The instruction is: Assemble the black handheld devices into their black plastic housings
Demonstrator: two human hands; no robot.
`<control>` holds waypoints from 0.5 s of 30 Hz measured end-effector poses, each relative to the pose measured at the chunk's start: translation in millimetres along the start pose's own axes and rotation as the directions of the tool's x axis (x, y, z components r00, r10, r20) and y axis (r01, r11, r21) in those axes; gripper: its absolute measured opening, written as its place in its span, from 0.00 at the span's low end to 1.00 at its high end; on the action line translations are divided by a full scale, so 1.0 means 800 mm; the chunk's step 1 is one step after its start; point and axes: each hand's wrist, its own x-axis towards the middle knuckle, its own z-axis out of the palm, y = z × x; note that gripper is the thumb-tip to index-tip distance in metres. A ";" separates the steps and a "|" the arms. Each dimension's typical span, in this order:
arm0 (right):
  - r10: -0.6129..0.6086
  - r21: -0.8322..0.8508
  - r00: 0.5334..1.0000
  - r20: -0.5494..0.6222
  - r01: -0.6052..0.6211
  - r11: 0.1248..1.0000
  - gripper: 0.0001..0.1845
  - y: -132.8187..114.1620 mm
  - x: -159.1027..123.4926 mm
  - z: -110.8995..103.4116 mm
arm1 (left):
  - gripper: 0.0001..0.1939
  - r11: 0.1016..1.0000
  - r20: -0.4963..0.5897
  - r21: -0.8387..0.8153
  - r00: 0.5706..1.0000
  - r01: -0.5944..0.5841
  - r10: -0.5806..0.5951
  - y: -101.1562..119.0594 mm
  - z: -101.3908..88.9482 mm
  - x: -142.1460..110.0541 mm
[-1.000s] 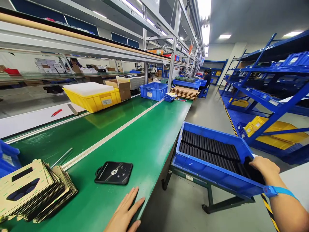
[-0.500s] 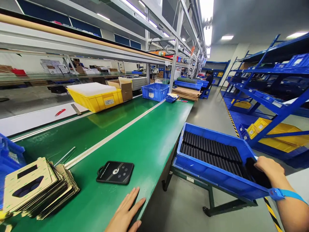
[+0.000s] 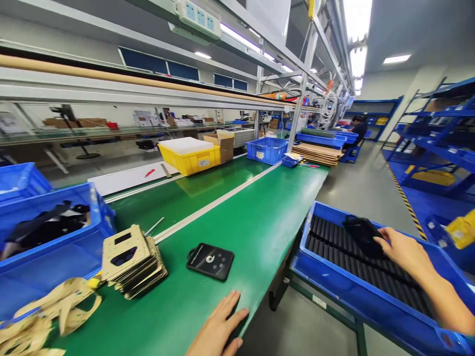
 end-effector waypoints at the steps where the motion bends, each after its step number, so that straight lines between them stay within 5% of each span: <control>1: -0.106 0.088 0.994 -0.010 0.107 0.990 0.10 -0.029 0.005 0.001 | 0.30 0.999 0.026 -0.028 0.999 0.028 -0.027 0.003 -0.003 -0.002; 6: -0.547 0.477 0.834 -0.073 0.511 0.715 0.20 -0.198 0.010 0.019 | 0.31 0.980 0.121 -0.086 0.978 0.181 -0.170 0.011 -0.015 -0.014; 10: -0.729 0.691 0.680 0.074 0.492 0.530 0.26 -0.340 -0.009 0.056 | 0.30 0.959 0.073 -0.115 0.965 0.259 -0.252 0.008 -0.017 -0.033; 15: -0.892 0.795 0.384 0.240 0.449 0.408 0.36 -0.466 -0.030 0.109 | 0.22 0.865 -0.034 -0.322 0.909 0.384 -0.416 0.014 -0.021 -0.060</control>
